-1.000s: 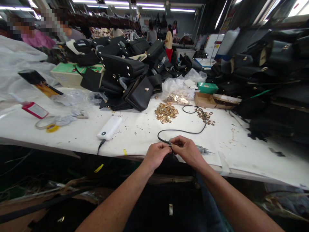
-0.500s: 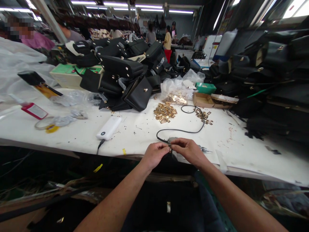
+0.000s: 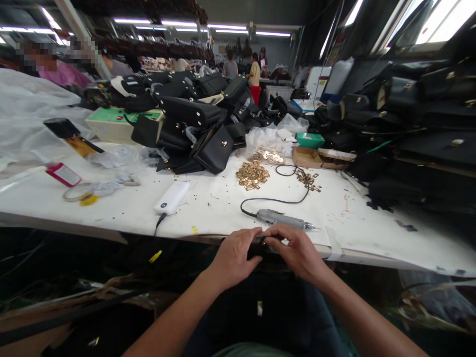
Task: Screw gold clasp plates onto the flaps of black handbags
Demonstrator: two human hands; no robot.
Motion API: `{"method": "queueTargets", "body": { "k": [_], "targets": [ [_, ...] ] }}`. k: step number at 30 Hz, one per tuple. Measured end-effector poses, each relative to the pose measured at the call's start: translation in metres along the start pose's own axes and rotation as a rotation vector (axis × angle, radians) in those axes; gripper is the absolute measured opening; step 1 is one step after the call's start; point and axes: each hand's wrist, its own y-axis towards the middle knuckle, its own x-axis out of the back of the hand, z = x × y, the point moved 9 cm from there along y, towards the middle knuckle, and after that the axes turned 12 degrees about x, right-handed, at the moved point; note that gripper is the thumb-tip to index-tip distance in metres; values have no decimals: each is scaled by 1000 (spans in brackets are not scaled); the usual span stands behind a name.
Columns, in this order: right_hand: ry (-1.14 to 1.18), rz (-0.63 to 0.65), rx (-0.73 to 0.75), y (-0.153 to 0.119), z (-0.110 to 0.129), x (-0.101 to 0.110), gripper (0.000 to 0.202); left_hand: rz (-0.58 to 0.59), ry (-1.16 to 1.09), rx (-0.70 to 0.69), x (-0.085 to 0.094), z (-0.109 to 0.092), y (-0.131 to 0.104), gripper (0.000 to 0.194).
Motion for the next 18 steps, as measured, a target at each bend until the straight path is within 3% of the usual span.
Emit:
{"method": "queueTargets", "body": {
  "k": [3, 6, 9, 12, 15, 18],
  "targets": [
    [-21, 35, 105, -11, 15, -6, 13, 89, 103, -87, -10, -10, -4, 68],
    [-27, 66, 111, -21, 20, -9, 15, 212, 196, -88, -17, -18, -7, 50],
    [-30, 118, 26, -30, 8, -16, 16, 374, 293, -28, -31, -12, -11, 27],
    [-7, 149, -70, -38, -14, -26, 15, 476, 300, -5, -45, -3, -12, 24],
    [10, 97, -150, -37, -37, -28, 17, 438, 275, 30, -49, 5, -5, 28],
    [-24, 17, -204, -24, -52, -20, 18, 313, 264, 92, -44, 9, 1, 32]
  ]
}}
